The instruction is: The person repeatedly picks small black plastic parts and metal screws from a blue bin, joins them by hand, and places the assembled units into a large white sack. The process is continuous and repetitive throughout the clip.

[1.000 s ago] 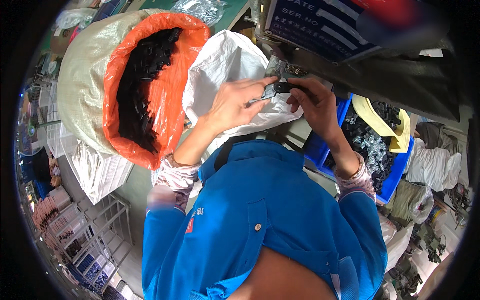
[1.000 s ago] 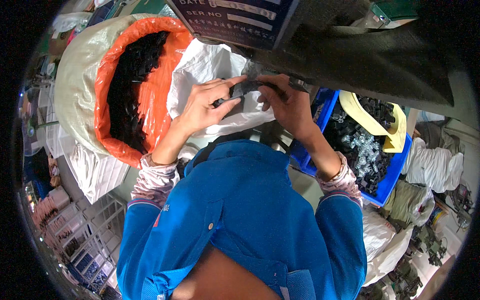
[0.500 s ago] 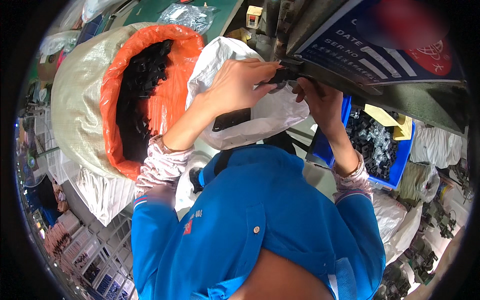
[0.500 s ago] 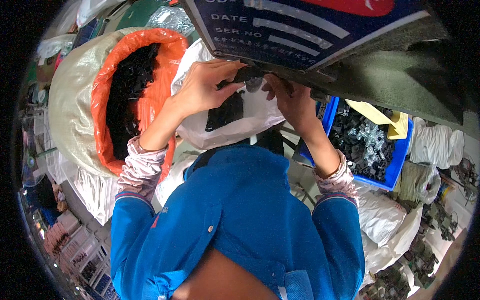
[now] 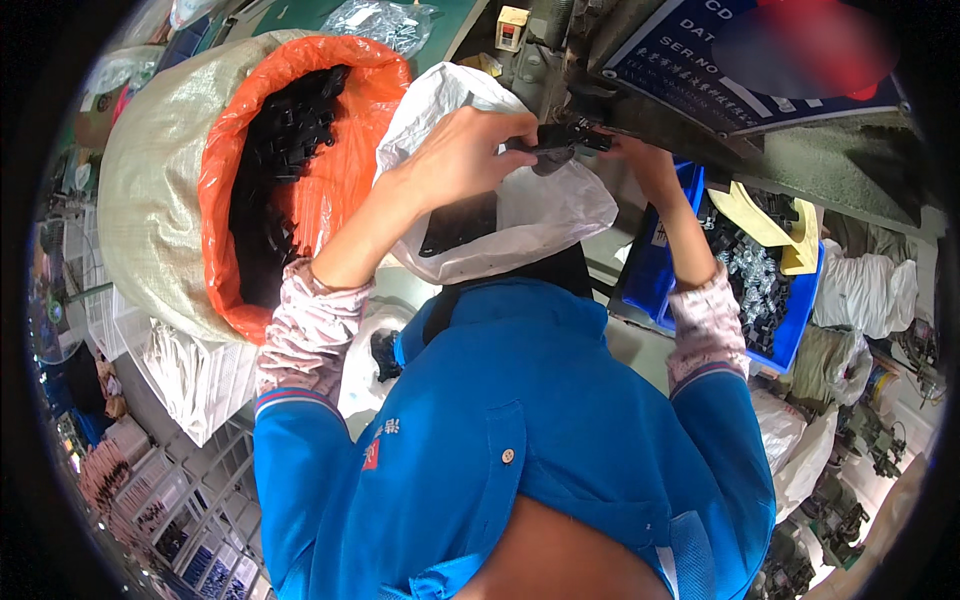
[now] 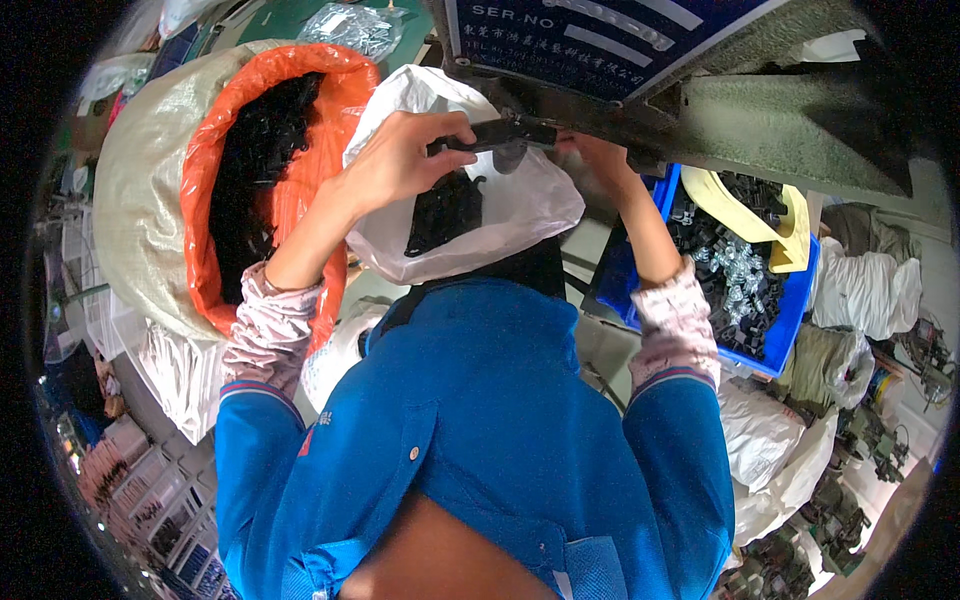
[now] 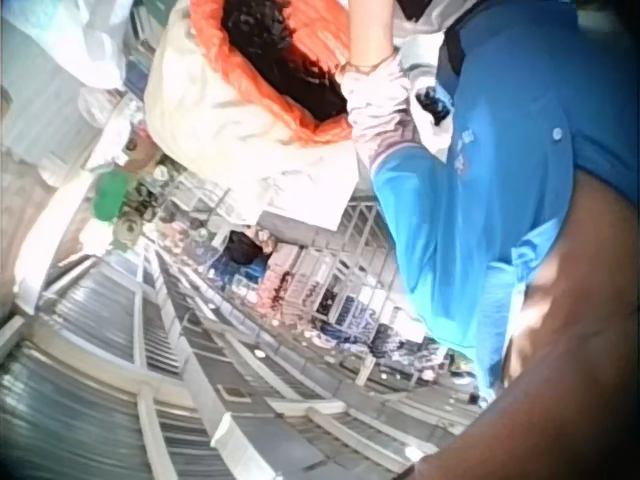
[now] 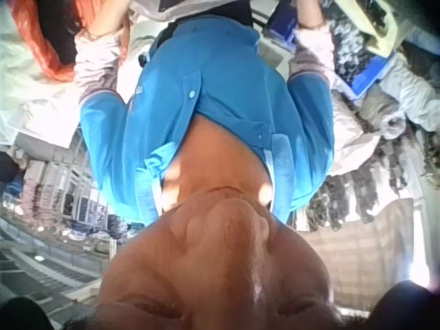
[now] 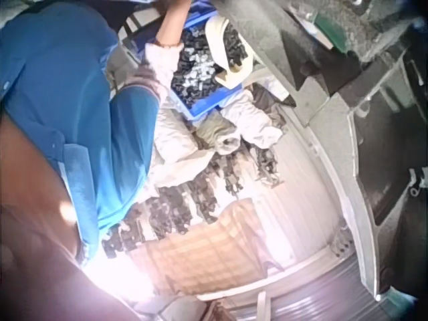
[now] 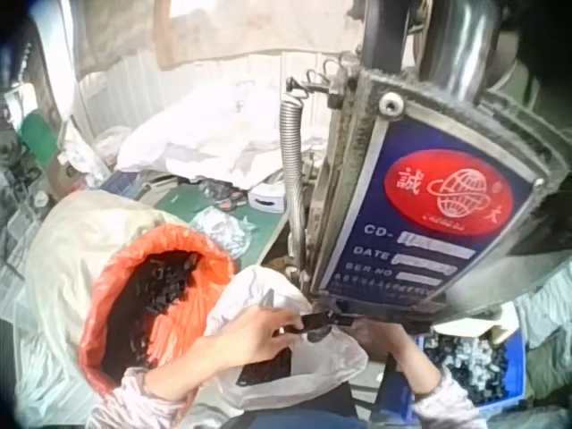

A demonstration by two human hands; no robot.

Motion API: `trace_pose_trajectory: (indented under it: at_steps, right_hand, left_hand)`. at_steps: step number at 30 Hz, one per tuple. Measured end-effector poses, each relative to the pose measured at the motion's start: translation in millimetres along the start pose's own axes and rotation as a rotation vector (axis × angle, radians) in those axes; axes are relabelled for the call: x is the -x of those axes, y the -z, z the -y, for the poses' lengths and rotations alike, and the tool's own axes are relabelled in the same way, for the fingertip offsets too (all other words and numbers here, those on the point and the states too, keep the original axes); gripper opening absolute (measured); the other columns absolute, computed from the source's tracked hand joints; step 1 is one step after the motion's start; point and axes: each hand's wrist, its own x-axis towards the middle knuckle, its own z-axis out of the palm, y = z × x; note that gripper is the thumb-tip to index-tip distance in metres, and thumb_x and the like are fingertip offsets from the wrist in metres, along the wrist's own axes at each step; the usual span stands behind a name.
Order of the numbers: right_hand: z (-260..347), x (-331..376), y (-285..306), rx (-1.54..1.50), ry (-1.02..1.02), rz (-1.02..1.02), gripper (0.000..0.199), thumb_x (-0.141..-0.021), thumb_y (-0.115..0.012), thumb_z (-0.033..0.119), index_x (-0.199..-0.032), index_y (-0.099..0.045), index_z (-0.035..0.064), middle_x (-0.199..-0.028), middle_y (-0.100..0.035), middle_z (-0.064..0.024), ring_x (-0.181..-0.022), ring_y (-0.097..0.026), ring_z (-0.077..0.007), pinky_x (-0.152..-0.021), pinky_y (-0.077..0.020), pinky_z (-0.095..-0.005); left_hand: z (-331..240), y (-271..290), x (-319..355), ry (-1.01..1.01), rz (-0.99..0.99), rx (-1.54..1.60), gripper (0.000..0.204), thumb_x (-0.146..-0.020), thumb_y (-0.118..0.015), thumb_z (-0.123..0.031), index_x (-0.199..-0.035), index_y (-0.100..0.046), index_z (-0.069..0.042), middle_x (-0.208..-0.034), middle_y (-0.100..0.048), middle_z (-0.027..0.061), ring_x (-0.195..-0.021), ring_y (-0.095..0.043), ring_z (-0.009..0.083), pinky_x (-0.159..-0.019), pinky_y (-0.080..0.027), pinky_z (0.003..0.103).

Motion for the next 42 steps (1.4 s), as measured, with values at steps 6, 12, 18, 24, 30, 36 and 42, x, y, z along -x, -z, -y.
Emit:
trace_pose_trajectory:
  at_steps: [6,12,18,24,30,36,42]
  right_hand:
    - [-111,-64,-18,0.693,0.267,-0.097,0.027,-0.090,-0.060,0.016,-0.114,-0.064,0.0049,-0.113,-0.066,-0.0136,-0.100,-0.065,-0.0281,-0.084,-0.0536,-0.0384]
    - [-168,-67,-21,0.851,0.328,-0.083,0.029,-0.085,-0.064,0.018,-0.112,-0.064,0.0099,-0.115,-0.065,-0.0132,-0.104,-0.063,-0.0285,-0.087,-0.0512,-0.0387]
    - [-209,-96,10,0.808,0.443,-0.148,0.037,-0.081,-0.068,0.018,-0.117,-0.064,0.0106,-0.120,-0.063,-0.0156,-0.110,-0.060,-0.0335,-0.094,-0.0468,-0.0420]
    - [-118,-72,-9,0.452,0.141,-0.141,0.024,-0.082,-0.063,0.010,-0.104,-0.069,0.0036,-0.089,-0.071,-0.0102,-0.082,-0.069,-0.0228,-0.073,-0.0557,-0.0354]
    - [-76,-42,-2,-0.356,-0.033,-0.133,0.026,-0.088,-0.064,0.004,-0.112,-0.063,-0.0069,-0.096,-0.068,-0.0099,-0.081,-0.066,-0.0176,-0.066,-0.0570,-0.0303]
    - [26,27,-2,-0.838,-0.208,0.081,0.019,-0.089,-0.069,0.009,-0.104,-0.067,-0.0030,-0.092,-0.068,-0.0101,-0.081,-0.065,-0.0181,-0.073,-0.0542,-0.0297]
    - [60,34,-23,-0.663,-0.188,0.051,0.015,-0.088,-0.070,0.012,-0.096,-0.069,-0.0003,-0.080,-0.064,-0.0030,-0.070,-0.056,-0.0122,-0.067,-0.0462,-0.0281]
  left_hand:
    - [8,-3,-1,-0.134,-0.065,-0.011,0.018,-0.082,-0.072,-0.010,-0.097,-0.066,-0.002,-0.082,-0.068,0.0167,-0.072,-0.066,0.0335,-0.064,-0.050,0.037]
    - [3,-3,10,0.081,0.006,0.018,0.021,-0.081,-0.073,-0.012,-0.100,-0.067,-0.004,-0.080,-0.069,0.0152,-0.071,-0.067,0.0311,-0.065,-0.051,0.036]
    - [0,-28,12,-0.232,-0.292,-0.187,0.025,-0.082,-0.072,-0.021,-0.100,-0.058,-0.011,-0.088,-0.065,0.0108,-0.078,-0.065,0.0333,-0.061,-0.051,0.041]
    - [52,-14,124,0.221,-0.483,-0.332,0.050,-0.076,-0.077,-0.031,-0.115,-0.057,-0.007,-0.095,-0.065,0.0191,-0.092,-0.063,0.0396,-0.078,-0.050,0.049]
    - [174,2,314,1.035,-0.254,-0.702,0.057,-0.074,-0.077,-0.021,-0.120,-0.049,-0.006,-0.101,-0.065,0.0238,-0.095,-0.063,0.0415,-0.082,-0.051,0.049]
    - [161,18,326,0.925,-0.758,-0.349,0.038,-0.078,-0.079,-0.015,-0.110,-0.064,-0.001,-0.094,-0.068,0.0118,-0.084,-0.065,0.0245,-0.078,-0.052,0.034]
    - [116,54,255,0.560,-1.183,0.479,0.037,-0.094,-0.064,-0.012,-0.128,-0.052,-0.004,-0.112,-0.063,0.0098,-0.103,-0.060,0.0170,-0.086,-0.050,0.036]
